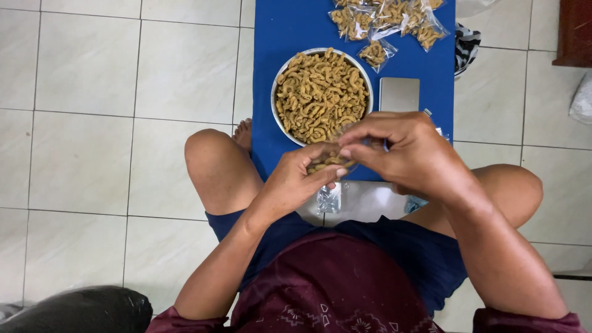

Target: Packaging small dried food items into plastic bags, weighing them on a digital scale, and sealing them using a lighter.

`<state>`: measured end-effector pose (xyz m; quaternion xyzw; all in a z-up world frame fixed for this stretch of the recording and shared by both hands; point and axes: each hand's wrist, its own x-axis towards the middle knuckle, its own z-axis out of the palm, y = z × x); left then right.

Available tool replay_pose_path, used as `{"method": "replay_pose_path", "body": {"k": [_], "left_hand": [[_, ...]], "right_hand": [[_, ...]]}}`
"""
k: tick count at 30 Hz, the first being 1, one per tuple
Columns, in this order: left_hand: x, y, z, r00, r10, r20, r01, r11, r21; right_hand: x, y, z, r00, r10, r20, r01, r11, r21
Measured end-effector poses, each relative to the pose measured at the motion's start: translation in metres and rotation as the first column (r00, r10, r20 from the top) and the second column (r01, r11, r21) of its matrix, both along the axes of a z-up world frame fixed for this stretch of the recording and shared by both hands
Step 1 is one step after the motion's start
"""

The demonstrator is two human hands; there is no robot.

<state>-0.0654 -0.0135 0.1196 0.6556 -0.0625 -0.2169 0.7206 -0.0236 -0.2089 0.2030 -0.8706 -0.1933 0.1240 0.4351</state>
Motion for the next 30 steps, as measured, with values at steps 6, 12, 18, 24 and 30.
{"method": "replay_pose_path", "body": {"k": [6, 12, 18, 24, 30], "left_hand": [[-0.002, 0.000, -0.004, 0.999, 0.025, -0.032, -0.025, 1.000, 0.000], [-0.002, -0.003, -0.001, 0.999, 0.039, -0.038, -0.041, 0.997, -0.060], [-0.003, -0.002, -0.014, 0.999, 0.036, -0.036, -0.040, 0.992, -0.121], [0.007, 0.009, -0.044, 0.998, -0.061, 0.035, 0.062, 0.998, -0.030], [0.031, 0.019, -0.049, 0.983, -0.159, 0.093, 0.155, 0.987, 0.051]], "right_hand": [[-0.005, -0.006, -0.009, 0.975, -0.141, -0.169, 0.166, 0.976, 0.141], [-0.010, 0.005, -0.008, 0.979, 0.025, 0.204, -0.016, 0.999, -0.047], [-0.010, 0.005, -0.014, 0.957, 0.043, 0.285, -0.021, 0.997, -0.078], [0.004, 0.003, 0.000, 0.927, 0.294, 0.232, -0.250, 0.947, -0.201], [0.018, 0.024, 0.019, 0.858, 0.455, 0.241, -0.320, 0.838, -0.442]]}}
